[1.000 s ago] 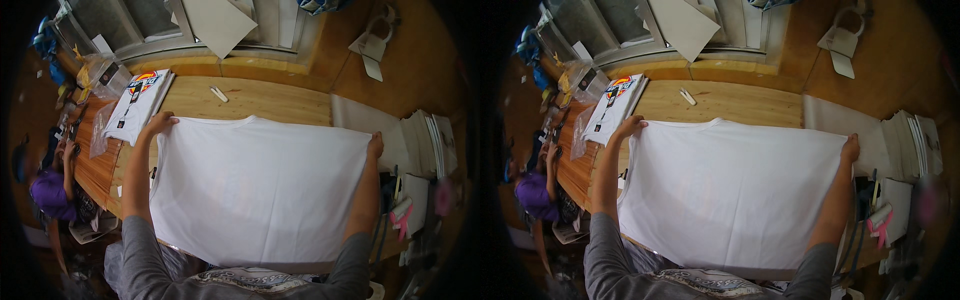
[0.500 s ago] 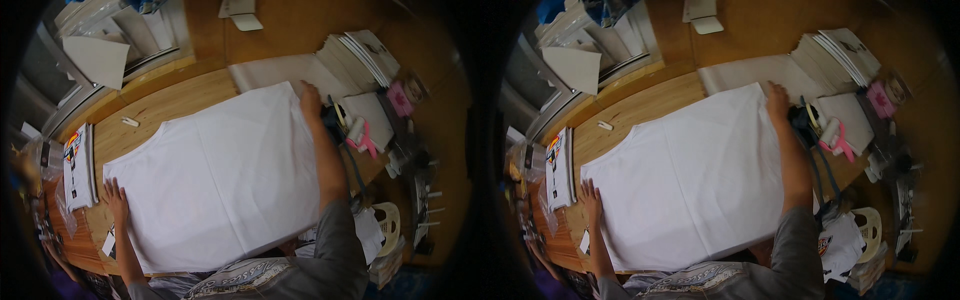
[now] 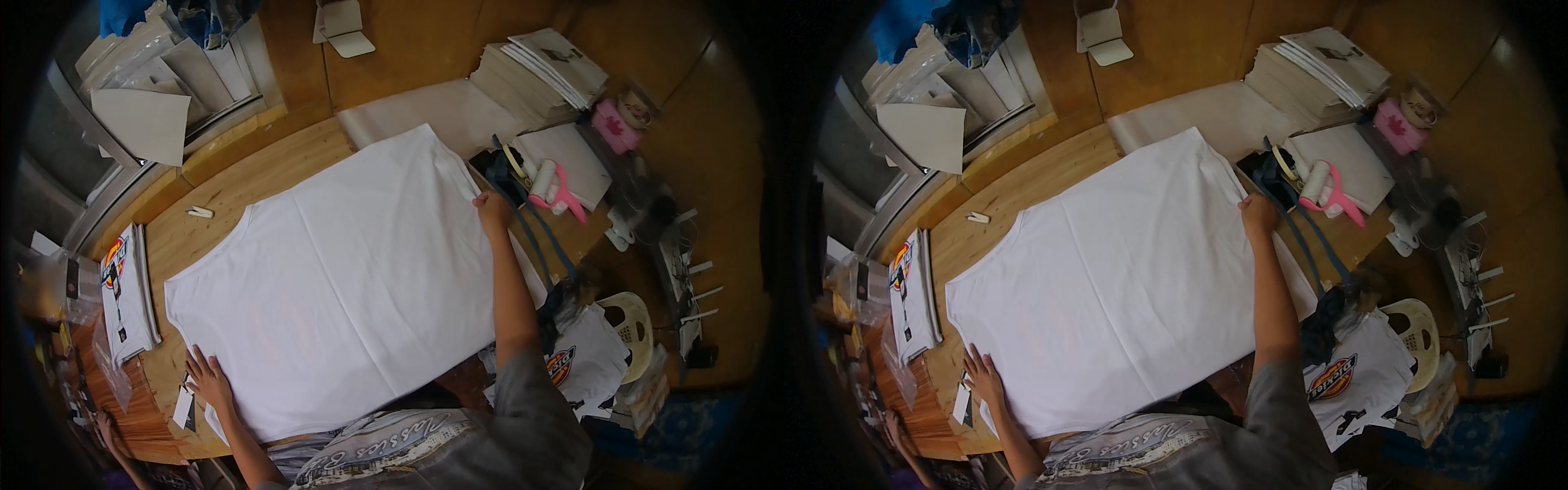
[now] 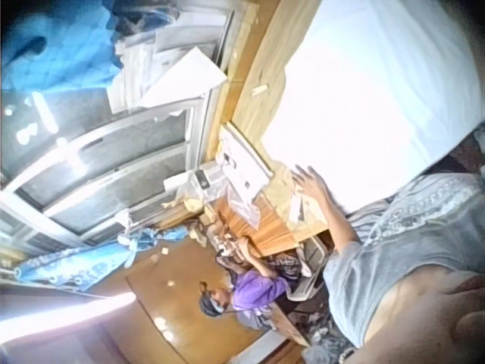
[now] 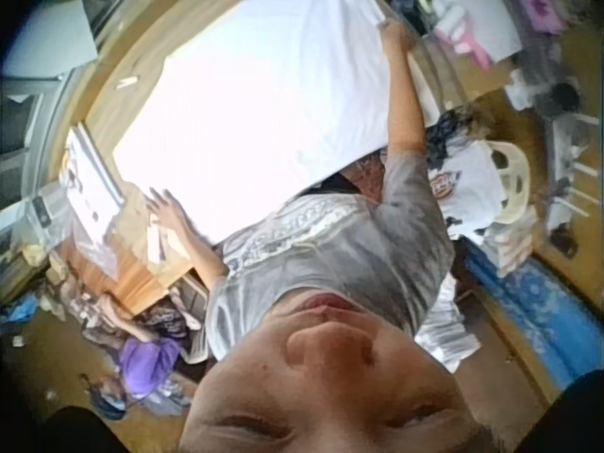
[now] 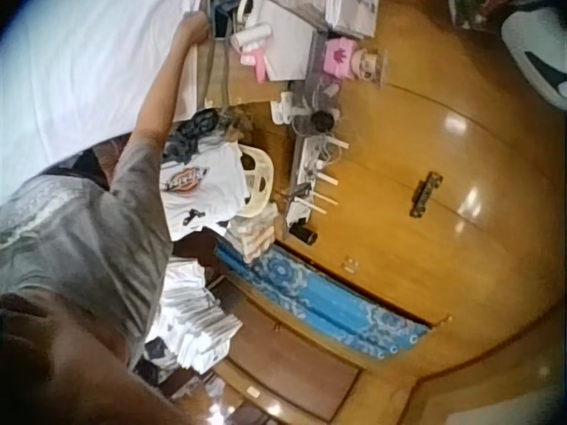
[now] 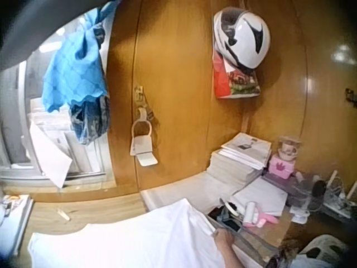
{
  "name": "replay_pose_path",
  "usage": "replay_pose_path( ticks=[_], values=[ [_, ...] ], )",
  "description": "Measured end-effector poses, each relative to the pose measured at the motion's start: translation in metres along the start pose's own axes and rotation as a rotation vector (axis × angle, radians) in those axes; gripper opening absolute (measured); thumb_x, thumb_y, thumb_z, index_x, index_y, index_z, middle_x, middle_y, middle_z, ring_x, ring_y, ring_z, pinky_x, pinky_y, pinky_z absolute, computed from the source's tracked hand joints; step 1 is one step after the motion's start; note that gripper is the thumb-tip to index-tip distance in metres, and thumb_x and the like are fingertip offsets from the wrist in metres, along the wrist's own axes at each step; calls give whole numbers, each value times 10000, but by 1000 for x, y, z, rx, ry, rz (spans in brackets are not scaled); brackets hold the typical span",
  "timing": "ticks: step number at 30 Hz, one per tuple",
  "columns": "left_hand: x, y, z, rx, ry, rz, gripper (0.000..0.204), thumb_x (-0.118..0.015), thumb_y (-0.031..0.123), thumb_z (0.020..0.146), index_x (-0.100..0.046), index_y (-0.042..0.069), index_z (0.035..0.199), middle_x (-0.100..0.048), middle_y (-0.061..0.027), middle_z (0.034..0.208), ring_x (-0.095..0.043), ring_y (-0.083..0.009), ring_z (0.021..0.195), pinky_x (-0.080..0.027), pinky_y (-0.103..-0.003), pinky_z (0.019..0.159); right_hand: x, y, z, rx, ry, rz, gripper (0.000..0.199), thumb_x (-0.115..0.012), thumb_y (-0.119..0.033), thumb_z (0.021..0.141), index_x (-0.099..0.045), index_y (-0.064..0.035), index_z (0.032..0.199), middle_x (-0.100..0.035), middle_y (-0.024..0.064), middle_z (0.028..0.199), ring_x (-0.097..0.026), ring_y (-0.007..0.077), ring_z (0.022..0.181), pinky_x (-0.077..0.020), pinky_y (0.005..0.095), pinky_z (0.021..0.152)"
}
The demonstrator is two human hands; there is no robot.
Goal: The person folds white t-shirts on a wooden table. They place a cardboard insert inside each shirt, fold the sleeves and body, and then attach a tag to the collar before stacking the finished shirts.
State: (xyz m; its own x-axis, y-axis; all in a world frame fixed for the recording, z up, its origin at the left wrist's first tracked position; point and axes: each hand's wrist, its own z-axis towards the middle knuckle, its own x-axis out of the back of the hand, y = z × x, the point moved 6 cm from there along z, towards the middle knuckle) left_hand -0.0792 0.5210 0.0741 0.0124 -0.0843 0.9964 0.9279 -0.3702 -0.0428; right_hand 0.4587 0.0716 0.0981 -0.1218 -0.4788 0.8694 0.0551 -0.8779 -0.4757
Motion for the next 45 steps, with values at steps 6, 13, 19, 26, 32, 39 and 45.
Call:
replay_pose_path(
  ticks=[6,13,19,26,32,39,45],
  values=[
    [-1,0,1,2,-13,22,486,-248,449,876,-211,258,1322,-176,-4,1384,-144,-223,1273,-111,-593,942,7,4,2,-3,118,-67,270,-655,-208,673,-553,-102,900,-616,114,798,-588,290,758,-443,360,634],
    [-2,1,0,9,-17,35,485,-252,443,877,-216,253,1321,-166,6,1386,-150,-218,1272,-111,-590,943,34,73,-9,61,-100,251,436,-682,-100,606,-513,-80,1008,-600,142,811,-587,271,677,-454,330,610],
    [2,6,1,34,-34,57,482,-263,437,875,-220,253,1320,-163,12,1388,-146,-218,1273,-98,-586,948,28,-40,-63,708,53,147,491,-670,-132,635,-495,-23,1081,-494,162,1116,-447,294,1061,-333,359,908],
    [-2,-3,1,38,-10,84,477,-260,436,876,-240,250,1314,-164,12,1388,-155,-217,1272,-110,-583,948,21,-11,-28,831,92,-193,250,-490,-84,746,-569,-38,979,-506,132,1108,-446,275,1058,-357,384,883],
    [2,1,2,54,-19,190,445,-261,383,889,-252,248,1312,-177,8,1385,-150,-203,1275,-96,-540,978,147,11,165,450,420,-79,182,-476,-14,722,-621,-35,832,-592,162,883,-569,314,789,-457,369,696],
    [6,3,2,56,-49,240,446,-237,372,892,-242,236,1317,-194,-17,1378,-172,-208,1268,-77,-513,993,164,22,278,308,239,-388,192,-656,-176,630,-637,-44,767,-606,159,764,-594,293,713,-464,361,655],
    [3,-1,1,71,-78,246,450,-220,378,891,-237,240,1318,-198,-23,1376,-198,-221,1259,-104,-510,992,170,16,297,312,112,-274,163,-682,-126,577,-638,-27,697,-605,171,720,-601,287,676,-465,345,638]
  ],
)
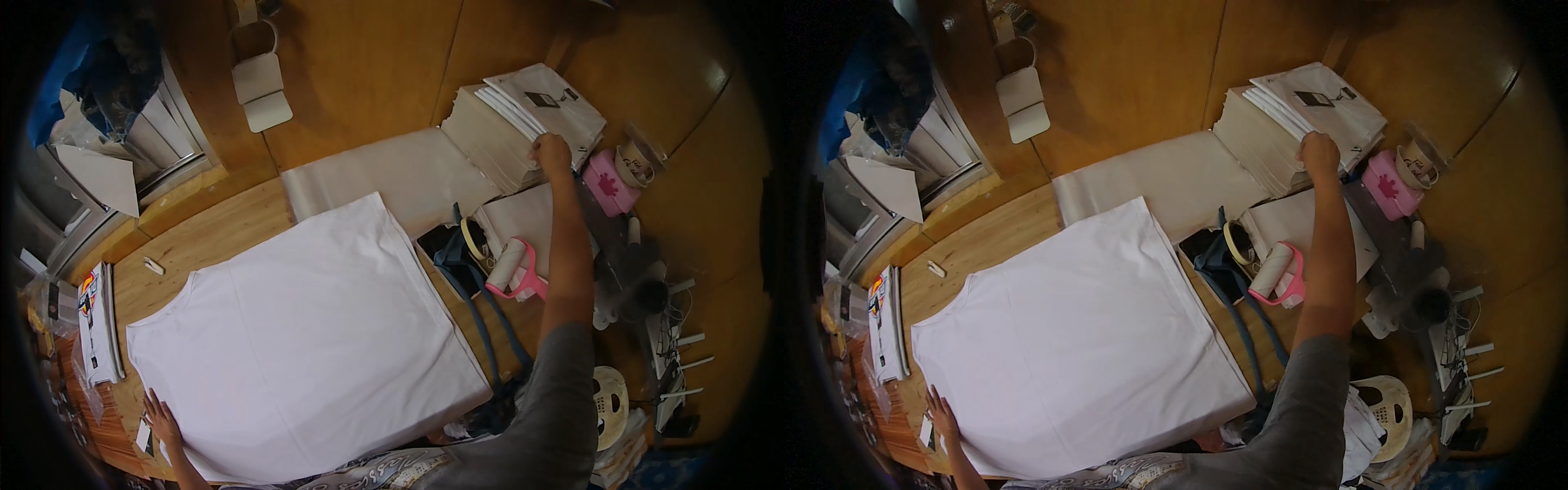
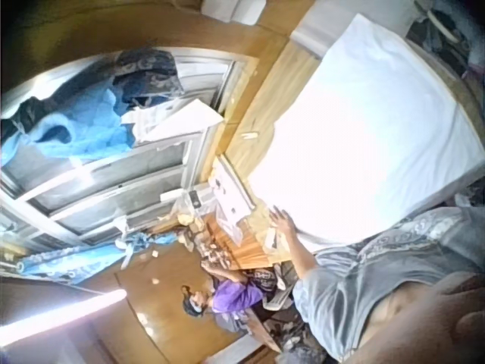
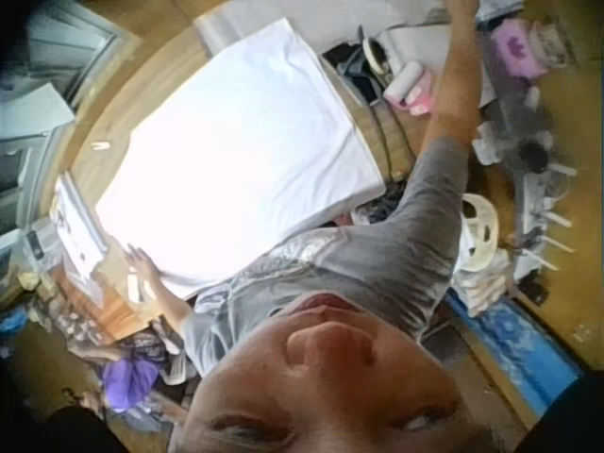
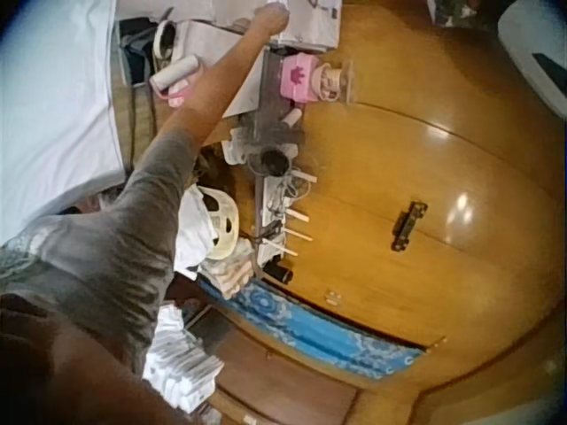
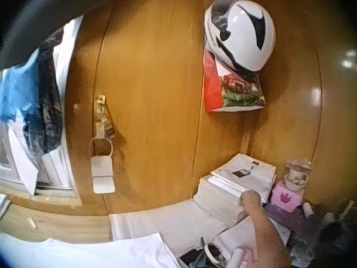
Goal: The person folds white t-shirts on a wooden table. They place a cardboard insert inside each shirt, fold the sleeves and body, and then attach a tag to the collar before stacking the finished shirts.
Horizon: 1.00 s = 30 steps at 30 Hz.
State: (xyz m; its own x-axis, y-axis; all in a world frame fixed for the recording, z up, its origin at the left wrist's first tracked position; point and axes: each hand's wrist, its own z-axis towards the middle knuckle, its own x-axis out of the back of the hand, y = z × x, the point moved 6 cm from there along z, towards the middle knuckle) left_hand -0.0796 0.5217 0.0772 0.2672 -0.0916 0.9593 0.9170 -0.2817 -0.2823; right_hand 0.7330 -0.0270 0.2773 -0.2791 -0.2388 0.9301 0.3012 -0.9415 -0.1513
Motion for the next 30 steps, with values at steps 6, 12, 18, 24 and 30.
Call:
replay_pose_path(
  ticks=[6,12,18,24,30],
  values=[
    [-4,-1,3,-32,29,-68,455,-225,386,885,-237,247,1318,-200,-23,1376,-223,-245,1247,-161,-517,974,6,1,7,70,-32,-66,188,-685,-76,549,-620,22,696,-597,205,757,-600,308,733,-469,357,660],
    [-14,-9,8,-43,71,-62,456,-230,392,884,-241,248,1317,-217,-34,1369,-234,-255,1240,-180,-510,968,-1,2,14,52,-68,-137,193,-701,-52,530,-612,28,680,-589,213,735,-596,304,710,-460,345,658],
    [-11,-5,6,-65,90,-83,454,-248,386,883,-270,230,1309,-236,-38,1361,-239,-250,1237,-194,-495,963,-3,-2,19,72,-128,-160,129,-605,-40,636,-614,43,734,-584,232,797,-591,331,770,-471,368,674],
    [-12,-12,5,-144,202,-158,441,-273,349,885,-291,208,1302,-248,-68,1352,-241,-258,1233,-189,-492,962,8,-23,25,118,112,-431,176,-450,-30,740,-614,19,782,-583,215,802,-592,321,751,-476,380,665],
    [-4,3,2,-104,119,-157,435,-288,315,885,-281,206,1306,-264,-84,1343,-231,-263,1236,-183,-479,968,101,-38,31,182,590,-359,131,-456,-44,747,-578,3,734,-576,159,788,-597,299,708,-488,386,619]
  ],
)
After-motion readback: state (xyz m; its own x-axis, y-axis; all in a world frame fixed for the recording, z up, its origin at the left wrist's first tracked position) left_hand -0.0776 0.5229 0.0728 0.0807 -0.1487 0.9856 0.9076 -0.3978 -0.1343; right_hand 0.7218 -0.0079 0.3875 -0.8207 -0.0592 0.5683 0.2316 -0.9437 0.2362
